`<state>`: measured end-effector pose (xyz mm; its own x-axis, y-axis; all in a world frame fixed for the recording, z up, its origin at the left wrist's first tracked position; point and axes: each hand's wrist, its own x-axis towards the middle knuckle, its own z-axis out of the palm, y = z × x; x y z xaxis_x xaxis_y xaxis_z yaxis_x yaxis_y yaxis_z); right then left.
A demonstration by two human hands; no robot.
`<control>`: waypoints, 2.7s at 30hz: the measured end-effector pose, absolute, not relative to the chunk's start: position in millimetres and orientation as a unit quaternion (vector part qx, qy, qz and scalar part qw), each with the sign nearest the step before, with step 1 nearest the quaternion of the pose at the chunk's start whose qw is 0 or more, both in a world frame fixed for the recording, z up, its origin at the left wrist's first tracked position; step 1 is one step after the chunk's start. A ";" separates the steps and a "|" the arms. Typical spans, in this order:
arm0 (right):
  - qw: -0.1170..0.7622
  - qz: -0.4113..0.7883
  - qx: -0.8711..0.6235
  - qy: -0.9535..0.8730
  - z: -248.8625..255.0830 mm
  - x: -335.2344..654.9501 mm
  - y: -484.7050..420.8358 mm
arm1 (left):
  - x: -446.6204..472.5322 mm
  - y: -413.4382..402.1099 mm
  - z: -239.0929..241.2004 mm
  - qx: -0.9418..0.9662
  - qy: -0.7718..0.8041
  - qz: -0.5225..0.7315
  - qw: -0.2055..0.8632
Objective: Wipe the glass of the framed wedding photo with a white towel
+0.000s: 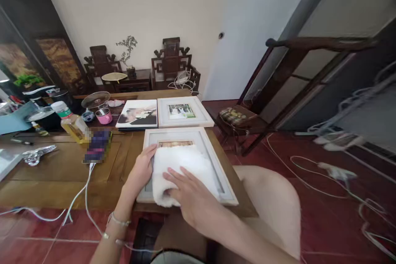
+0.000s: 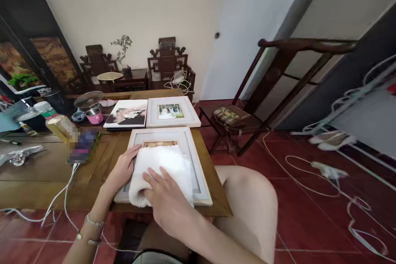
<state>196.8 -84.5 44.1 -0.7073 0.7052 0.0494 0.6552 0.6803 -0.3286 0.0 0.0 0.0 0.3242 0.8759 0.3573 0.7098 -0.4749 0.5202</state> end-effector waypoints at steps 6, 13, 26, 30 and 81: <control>0.056 0.073 -0.458 -0.884 46.4 271.6 -97.4 | -3.8 0.3 -9.1 0.800 0.486 0.324 0.139; 0.073 0.089 -0.426 -0.897 46.4 266.0 -102.7 | 1.8 -4.6 -3.6 0.768 0.504 0.362 0.156; -0.001 0.119 -0.369 -0.922 59.5 177.8 -41.2 | -3.8 -3.1 -7.1 0.728 0.525 0.417 0.144; 0.007 0.087 -0.421 -0.903 57.1 175.8 -14.3 | -3.2 -4.4 -10.3 0.737 0.510 0.423 0.135; 0.007 -0.080 -0.433 -0.898 56.9 280.3 -30.8 | 1.0 -3.3 -11.6 0.797 0.498 0.322 0.113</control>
<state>280.3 -30.8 56.9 -0.6257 0.7757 0.0824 0.7780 0.6129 0.1383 1.0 -3.3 -11.6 0.2971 0.8664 0.4013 0.7216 -0.4790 0.4999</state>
